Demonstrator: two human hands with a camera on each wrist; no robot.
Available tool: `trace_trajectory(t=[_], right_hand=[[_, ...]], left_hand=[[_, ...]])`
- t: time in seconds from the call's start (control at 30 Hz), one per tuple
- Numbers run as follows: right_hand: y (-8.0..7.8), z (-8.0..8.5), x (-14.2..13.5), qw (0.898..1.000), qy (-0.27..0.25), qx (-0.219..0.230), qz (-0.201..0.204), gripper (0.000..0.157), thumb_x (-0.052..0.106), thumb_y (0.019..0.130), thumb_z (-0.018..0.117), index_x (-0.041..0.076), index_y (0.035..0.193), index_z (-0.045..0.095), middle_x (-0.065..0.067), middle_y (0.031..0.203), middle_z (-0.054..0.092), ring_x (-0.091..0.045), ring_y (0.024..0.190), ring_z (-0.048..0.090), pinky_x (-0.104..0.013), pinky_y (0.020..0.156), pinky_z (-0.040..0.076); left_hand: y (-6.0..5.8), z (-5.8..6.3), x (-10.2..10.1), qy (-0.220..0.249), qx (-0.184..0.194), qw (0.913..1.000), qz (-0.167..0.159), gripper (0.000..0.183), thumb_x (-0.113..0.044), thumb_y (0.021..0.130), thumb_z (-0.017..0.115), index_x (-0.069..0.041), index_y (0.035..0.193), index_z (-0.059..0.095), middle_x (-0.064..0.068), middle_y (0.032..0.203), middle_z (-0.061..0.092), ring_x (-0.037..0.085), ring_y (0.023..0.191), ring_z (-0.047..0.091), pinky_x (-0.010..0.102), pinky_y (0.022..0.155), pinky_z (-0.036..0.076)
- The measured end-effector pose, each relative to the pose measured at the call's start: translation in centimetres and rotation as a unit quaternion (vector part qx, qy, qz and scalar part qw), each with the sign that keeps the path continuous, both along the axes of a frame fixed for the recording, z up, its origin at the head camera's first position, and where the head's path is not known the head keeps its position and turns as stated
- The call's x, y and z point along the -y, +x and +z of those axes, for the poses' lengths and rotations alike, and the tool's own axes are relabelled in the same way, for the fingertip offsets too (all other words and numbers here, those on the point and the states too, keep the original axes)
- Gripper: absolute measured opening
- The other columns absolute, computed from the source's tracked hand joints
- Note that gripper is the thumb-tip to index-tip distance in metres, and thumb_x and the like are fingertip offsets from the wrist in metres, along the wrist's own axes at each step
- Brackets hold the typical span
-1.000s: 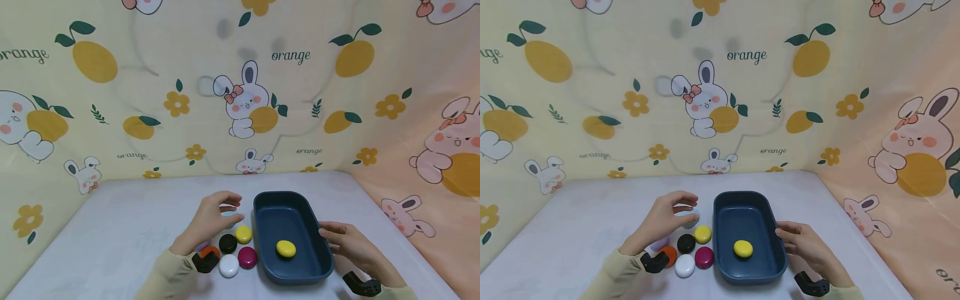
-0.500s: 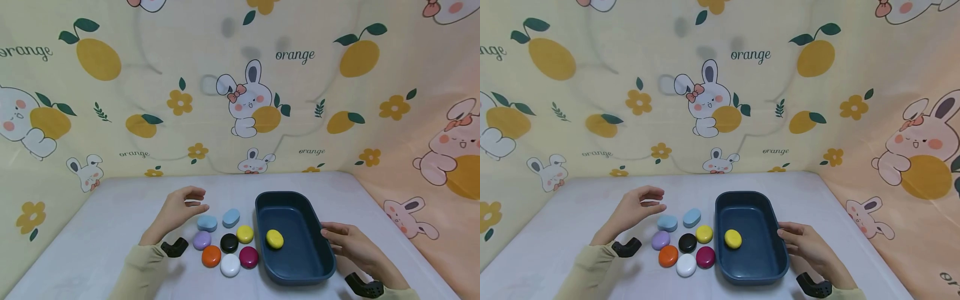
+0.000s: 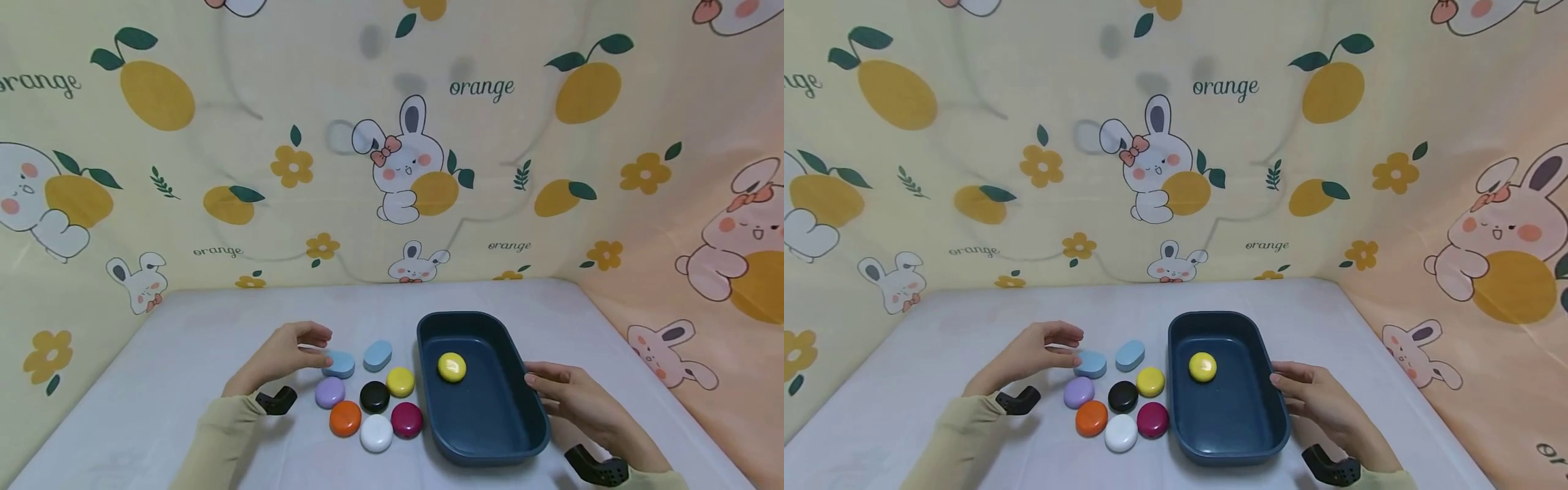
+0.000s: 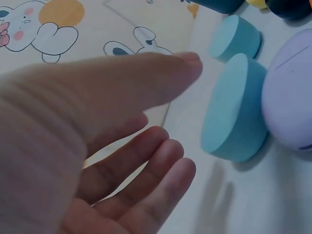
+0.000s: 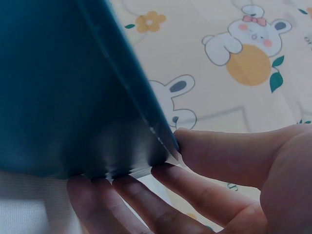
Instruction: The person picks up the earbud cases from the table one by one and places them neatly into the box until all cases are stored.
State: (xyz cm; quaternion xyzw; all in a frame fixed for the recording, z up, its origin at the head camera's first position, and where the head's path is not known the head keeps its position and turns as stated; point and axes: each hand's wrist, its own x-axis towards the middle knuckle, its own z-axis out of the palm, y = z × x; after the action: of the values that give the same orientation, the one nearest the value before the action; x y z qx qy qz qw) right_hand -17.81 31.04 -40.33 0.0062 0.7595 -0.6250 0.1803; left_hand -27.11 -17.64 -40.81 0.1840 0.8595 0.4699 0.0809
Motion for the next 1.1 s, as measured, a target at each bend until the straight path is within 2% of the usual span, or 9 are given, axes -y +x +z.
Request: trace_trajectory(t=[0.07,0.2,0.5,0.73,1.1], right_hand=[[0.0,0.0,0.0,1.0,-0.001,-0.001,0.001,0.066,0.028,0.1,0.059,-0.013,0.145,0.033,-0.028,0.142,0.045,-0.031,0.117,0.056,-0.051,0.094,0.049],[-0.1,0.0,0.1,1.0,0.003,0.003,-0.007,0.066,0.029,0.1,0.059,-0.012,0.145,0.034,-0.028,0.141,0.046,-0.032,0.116,0.057,-0.051,0.093,0.049],[-0.1,0.1,0.5,0.998,0.031,0.023,-0.045,0.065,0.03,0.098,0.062,-0.01,0.144,0.038,-0.027,0.14,0.047,-0.035,0.118,0.056,-0.052,0.091,0.051],[-0.1,0.2,0.4,0.998,0.036,0.02,-0.042,0.067,0.031,0.098,0.062,-0.01,0.144,0.037,-0.028,0.141,0.045,-0.036,0.117,0.056,-0.051,0.09,0.051],[0.0,0.1,0.1,1.0,0.016,0.013,-0.016,0.067,0.029,0.099,0.061,-0.013,0.144,0.034,-0.028,0.139,0.047,-0.032,0.113,0.059,-0.051,0.091,0.051]], left_hand=[[-0.1,-0.2,-0.1,0.005,0.005,0.9999,-0.01,0.054,-0.02,0.078,0.086,0.002,0.122,0.063,0.014,0.116,0.065,0.028,0.105,0.063,0.041,0.091,0.053],[-0.2,-0.4,-0.1,0.002,0.012,0.9999,-0.009,0.054,-0.019,0.078,0.086,0.002,0.122,0.063,0.015,0.117,0.065,0.029,0.105,0.063,0.041,0.091,0.052],[-0.3,-1.0,-0.1,0.004,0.022,0.9996,-0.016,0.053,-0.019,0.078,0.085,0.001,0.122,0.063,0.014,0.119,0.065,0.027,0.105,0.063,0.038,0.091,0.052],[-0.4,-1.1,-0.4,0.007,0.024,0.9996,-0.015,0.051,-0.016,0.077,0.086,0.0,0.121,0.064,0.013,0.118,0.065,0.027,0.104,0.064,0.038,0.09,0.053],[-0.3,-1.6,-1.0,-0.025,0.028,0.9993,0.001,0.049,-0.017,0.076,0.087,-0.006,0.119,0.066,0.005,0.115,0.065,0.025,0.103,0.063,0.043,0.092,0.052]])
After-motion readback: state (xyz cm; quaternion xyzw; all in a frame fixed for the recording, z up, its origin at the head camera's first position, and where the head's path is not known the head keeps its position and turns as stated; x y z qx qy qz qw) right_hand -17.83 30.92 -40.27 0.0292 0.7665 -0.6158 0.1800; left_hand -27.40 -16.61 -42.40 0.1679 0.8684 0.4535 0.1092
